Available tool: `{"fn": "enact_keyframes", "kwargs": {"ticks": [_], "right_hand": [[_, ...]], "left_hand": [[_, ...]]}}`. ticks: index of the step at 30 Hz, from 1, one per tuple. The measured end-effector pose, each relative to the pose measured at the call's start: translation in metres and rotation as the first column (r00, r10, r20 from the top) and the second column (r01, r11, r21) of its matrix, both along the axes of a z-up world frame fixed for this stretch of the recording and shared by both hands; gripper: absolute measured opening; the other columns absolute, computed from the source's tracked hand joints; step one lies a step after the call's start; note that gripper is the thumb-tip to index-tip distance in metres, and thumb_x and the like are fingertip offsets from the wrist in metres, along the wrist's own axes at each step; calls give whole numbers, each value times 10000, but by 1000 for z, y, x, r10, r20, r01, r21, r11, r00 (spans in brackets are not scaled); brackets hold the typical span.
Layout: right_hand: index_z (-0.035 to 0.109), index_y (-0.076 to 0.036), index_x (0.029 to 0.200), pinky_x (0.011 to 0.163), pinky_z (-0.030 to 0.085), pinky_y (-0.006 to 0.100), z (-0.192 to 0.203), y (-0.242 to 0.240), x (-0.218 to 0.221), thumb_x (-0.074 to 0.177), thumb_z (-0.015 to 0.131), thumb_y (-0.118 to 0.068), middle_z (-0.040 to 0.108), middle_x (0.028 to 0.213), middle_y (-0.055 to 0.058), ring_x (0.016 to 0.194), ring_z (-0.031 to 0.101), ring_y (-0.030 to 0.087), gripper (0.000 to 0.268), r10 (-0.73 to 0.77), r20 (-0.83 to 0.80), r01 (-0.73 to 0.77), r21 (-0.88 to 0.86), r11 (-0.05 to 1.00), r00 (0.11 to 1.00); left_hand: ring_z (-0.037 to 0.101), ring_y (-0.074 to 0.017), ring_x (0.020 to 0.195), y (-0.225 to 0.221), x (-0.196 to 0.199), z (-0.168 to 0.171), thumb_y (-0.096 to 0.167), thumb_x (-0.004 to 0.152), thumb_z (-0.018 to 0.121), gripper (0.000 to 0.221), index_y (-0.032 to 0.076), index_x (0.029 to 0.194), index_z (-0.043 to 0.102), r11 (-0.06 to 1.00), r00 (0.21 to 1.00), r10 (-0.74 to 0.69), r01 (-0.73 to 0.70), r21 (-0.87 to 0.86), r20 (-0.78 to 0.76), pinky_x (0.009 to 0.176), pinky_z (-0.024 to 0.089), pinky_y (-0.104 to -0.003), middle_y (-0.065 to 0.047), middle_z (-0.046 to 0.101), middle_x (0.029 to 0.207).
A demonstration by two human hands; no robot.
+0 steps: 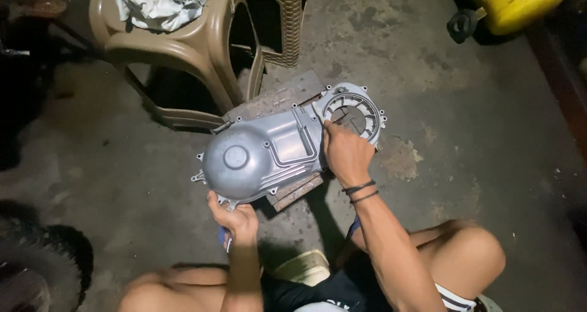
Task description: Cleaning a motorcycle engine casing using a brush and a cloth to remove dirt and grime.
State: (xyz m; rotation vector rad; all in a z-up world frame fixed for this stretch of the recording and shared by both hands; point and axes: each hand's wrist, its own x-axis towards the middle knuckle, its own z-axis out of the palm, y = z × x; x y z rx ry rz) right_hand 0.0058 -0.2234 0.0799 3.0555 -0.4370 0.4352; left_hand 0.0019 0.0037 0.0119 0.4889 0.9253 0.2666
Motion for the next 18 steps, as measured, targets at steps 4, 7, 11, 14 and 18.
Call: {"fn": "enact_keyframes", "kwargs": {"ticks": [4, 7, 11, 14, 18], "right_hand": [[765, -320, 1197, 591, 593, 468, 27, 12, -29, 1006, 556, -339, 746, 726, 82, 652, 747, 328, 284, -32, -109, 40, 74, 996, 994], [754, -342, 1204, 591, 600, 467, 26, 13, -36, 992, 567, -319, 745, 724, 61, 630, 740, 321, 284, -48, -150, 58, 63, 996, 988], [771, -349, 1136, 598, 596, 482, -8, -7, 16, 987, 565, -331, 748, 741, 45, 668, 750, 328, 254, -40, -119, 47, 58, 997, 992], [770, -367, 1101, 576, 598, 461, 8, -6, 11, 982, 577, -359, 735, 713, 30, 648, 748, 314, 227, -22, -110, 24, 11, 1000, 994], [782, -334, 1138, 585, 603, 432, 29, 8, -36, 998, 573, -297, 743, 697, 45, 620, 742, 307, 255, -6, -134, 13, 50, 999, 991]], "left_hand": [[704, -144, 1038, 1, -1, -16, 462, 853, 803, 443, 105, 1088, 684, 998, 998, 61, -61, -2, 7, 956, 591, -283, -28, 728, 1093], [698, -157, 1078, 2, 0, -15, 466, 861, 800, 436, 112, 1090, 688, 999, 1000, 29, -29, -21, -5, 962, 593, -316, -30, 733, 1103], [697, -192, 1035, 2, -1, -25, 402, 878, 801, 431, 55, 1108, 690, 997, 996, 81, -81, -13, 43, 949, 598, -325, -77, 716, 1089], [702, -176, 1036, 2, 2, -30, 402, 898, 782, 414, 76, 1137, 693, 996, 995, 84, -83, -16, 52, 943, 605, -310, -65, 722, 1116], [710, -163, 1048, 6, 1, -37, 411, 919, 763, 388, 106, 1151, 699, 997, 997, 72, -72, -16, 33, 933, 620, -304, -32, 724, 1129]]}}
